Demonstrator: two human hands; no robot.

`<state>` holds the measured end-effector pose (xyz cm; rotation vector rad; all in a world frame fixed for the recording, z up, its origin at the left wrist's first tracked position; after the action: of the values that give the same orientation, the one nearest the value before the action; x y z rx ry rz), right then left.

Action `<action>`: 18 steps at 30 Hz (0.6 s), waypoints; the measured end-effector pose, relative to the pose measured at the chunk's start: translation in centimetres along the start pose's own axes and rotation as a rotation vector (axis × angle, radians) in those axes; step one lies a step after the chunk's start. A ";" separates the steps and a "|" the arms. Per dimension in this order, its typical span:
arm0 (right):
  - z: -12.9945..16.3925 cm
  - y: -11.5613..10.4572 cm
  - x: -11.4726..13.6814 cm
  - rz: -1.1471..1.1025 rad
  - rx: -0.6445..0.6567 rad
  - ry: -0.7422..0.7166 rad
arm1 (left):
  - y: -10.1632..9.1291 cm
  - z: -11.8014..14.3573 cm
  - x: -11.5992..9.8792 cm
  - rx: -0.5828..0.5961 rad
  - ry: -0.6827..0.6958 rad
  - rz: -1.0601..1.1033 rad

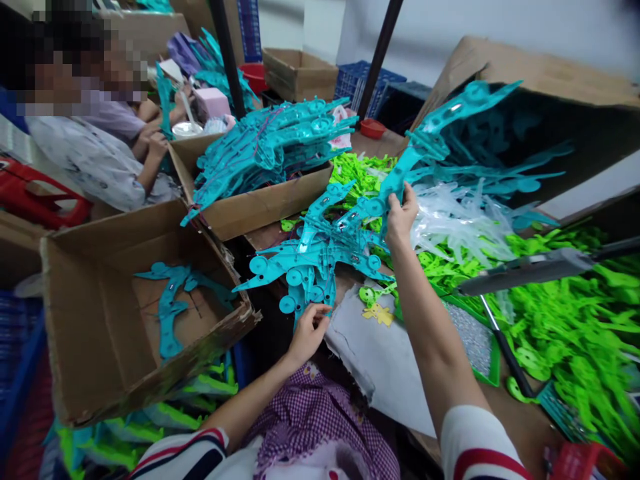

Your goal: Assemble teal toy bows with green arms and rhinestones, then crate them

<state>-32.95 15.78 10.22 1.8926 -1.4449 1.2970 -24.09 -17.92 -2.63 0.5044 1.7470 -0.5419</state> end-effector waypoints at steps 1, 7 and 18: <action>-0.5 -0.1 -0.2 0.006 0.019 -0.012 | -0.1 -0.2 0.1 -0.002 -0.002 -0.005; -5.1 -1.8 -1.1 0.125 0.011 -0.078 | -0.1 -0.4 -0.7 0.017 0.009 -0.026; -4.8 -3.1 -3.3 0.505 0.167 0.037 | -3.9 -3.4 -5.6 -0.059 0.393 -0.403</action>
<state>-32.21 22.32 10.19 1.6423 -1.9272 1.7122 -27.75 -19.32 3.92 0.2217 2.2561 -0.7036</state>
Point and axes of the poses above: each hand's wrist, its own z-axis away from the middle knuckle, its own y-axis out of the palm, x = y × z, the point moved 3 cm from there along -z, towards the middle knuckle, and after that the axes turned 11 degrees about y, right-handed, at the moved point
